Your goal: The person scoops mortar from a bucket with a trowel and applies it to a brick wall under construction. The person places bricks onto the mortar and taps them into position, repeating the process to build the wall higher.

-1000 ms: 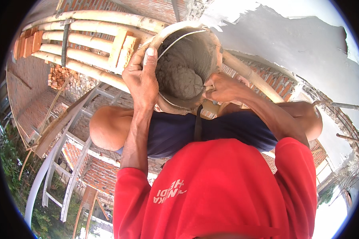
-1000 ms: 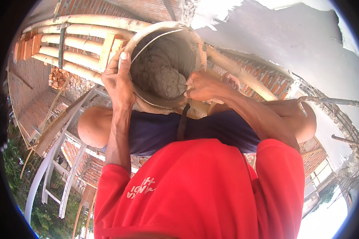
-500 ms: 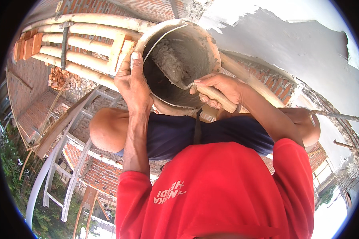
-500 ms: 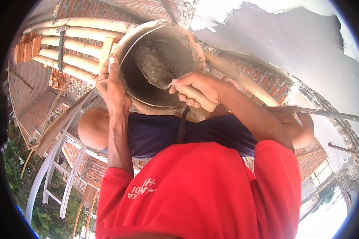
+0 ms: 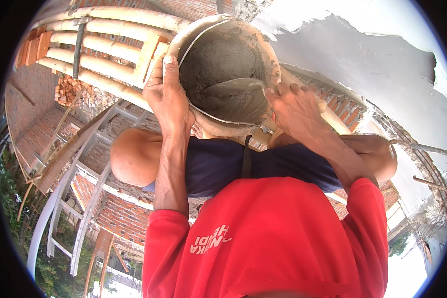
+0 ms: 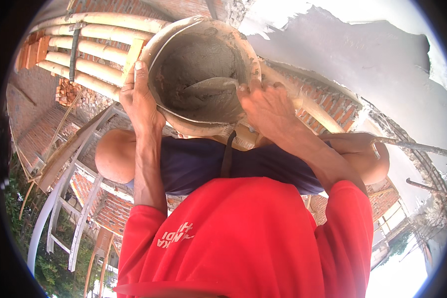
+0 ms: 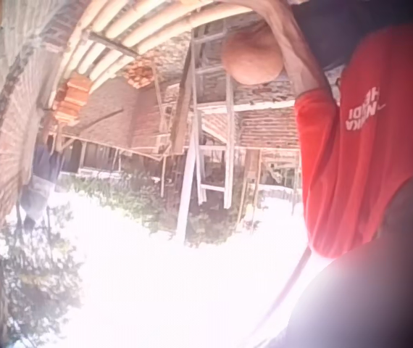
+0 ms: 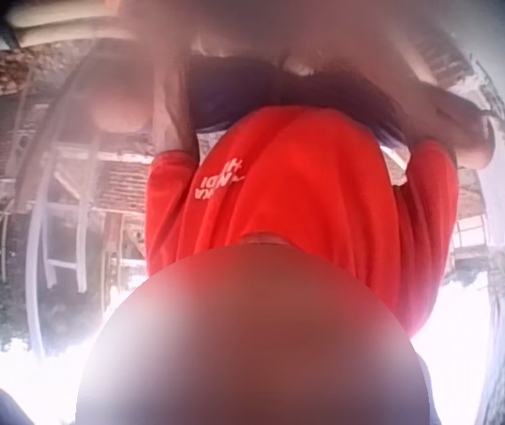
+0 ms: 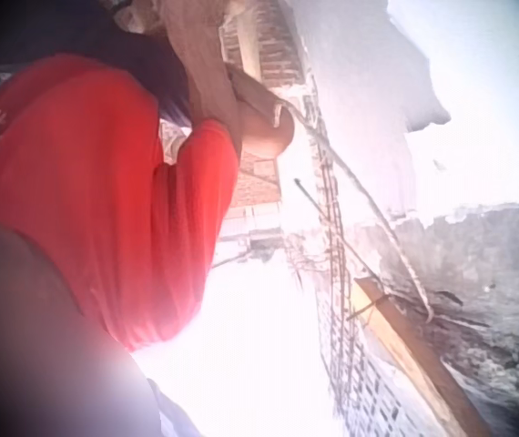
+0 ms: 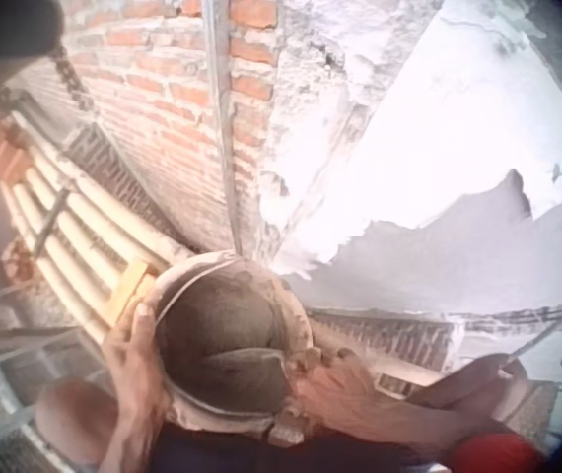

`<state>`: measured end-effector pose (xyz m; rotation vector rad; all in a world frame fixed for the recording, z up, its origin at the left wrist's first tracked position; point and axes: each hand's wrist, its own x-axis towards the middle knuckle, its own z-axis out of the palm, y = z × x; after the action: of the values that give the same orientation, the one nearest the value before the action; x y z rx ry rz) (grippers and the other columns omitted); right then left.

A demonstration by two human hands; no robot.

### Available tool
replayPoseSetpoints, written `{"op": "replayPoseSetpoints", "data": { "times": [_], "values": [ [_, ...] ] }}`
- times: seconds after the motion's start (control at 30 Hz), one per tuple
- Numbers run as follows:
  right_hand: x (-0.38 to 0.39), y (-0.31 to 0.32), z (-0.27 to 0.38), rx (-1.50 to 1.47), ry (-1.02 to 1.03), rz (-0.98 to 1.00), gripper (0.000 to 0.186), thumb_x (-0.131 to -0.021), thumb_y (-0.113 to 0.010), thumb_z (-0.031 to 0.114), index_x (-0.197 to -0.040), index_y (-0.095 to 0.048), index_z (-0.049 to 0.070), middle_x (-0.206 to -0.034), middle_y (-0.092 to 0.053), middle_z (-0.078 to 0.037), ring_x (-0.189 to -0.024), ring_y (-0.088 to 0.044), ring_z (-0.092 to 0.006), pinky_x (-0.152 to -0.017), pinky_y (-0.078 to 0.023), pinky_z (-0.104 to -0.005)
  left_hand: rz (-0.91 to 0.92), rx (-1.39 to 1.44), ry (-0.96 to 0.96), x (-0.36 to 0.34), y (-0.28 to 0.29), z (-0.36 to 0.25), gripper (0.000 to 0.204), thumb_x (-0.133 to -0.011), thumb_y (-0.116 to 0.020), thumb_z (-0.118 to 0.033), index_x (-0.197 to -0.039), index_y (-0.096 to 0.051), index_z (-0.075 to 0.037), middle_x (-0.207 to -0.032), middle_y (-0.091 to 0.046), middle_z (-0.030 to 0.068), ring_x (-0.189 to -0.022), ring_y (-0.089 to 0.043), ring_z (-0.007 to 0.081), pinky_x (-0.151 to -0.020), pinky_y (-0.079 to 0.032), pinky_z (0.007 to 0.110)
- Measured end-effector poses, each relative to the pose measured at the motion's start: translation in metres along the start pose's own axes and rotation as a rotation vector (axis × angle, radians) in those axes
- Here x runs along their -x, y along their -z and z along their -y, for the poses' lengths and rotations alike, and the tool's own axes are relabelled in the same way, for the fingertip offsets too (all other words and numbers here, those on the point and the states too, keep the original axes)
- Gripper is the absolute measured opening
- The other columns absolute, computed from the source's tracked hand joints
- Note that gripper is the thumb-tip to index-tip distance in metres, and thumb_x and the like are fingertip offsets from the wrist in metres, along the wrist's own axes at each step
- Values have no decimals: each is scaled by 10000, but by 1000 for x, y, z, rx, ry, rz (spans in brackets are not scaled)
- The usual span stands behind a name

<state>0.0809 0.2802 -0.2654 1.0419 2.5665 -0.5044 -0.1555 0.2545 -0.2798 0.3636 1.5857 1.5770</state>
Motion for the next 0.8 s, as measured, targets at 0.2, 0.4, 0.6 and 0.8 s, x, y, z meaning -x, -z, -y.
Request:
{"op": "replayPoseSetpoints", "data": {
  "times": [0.2,0.4,0.6,0.8],
  "values": [
    [-16,-13,6,153,88,-43,394,-743,-735,71,-1120,-718,-42,-868,-686,-172,-800,-741,-297,-624,-581,-391,62,-130,-23,3,1,4,333,-1057,-632,-137,-1300,-675,87,-1168,-729,121,-1085,-622,127,-1013,-478,285],
    [-8,-2,-19,186,-210,-256,460,-737,-726,44,-1190,-697,-31,-995,-702,-205,-860,-747,-323,-708,-616,-407,82,-78,-21,7,-3,6,362,-1049,-649,-147,-1308,-660,107,-1214,-714,132,-1100,-623,138,-1023,-479,292],
    [-9,-26,1,183,47,-112,264,-778,-701,88,-1025,-737,2,-853,-677,-132,-735,-717,-267,-583,-552,-385,89,-119,-44,9,-4,3,360,-1046,-650,-132,-1311,-656,113,-1170,-726,129,-1075,-625,129,-991,-494,282],
    [18,-9,-29,213,-109,-305,333,-738,-708,43,-1063,-718,-31,-988,-698,-202,-854,-741,-323,-649,-566,-469,108,-79,-26,16,-1,5,358,-1046,-654,-137,-1297,-660,119,-1165,-726,126,-1048,-635,129,-971,-504,280]
  ]
}}
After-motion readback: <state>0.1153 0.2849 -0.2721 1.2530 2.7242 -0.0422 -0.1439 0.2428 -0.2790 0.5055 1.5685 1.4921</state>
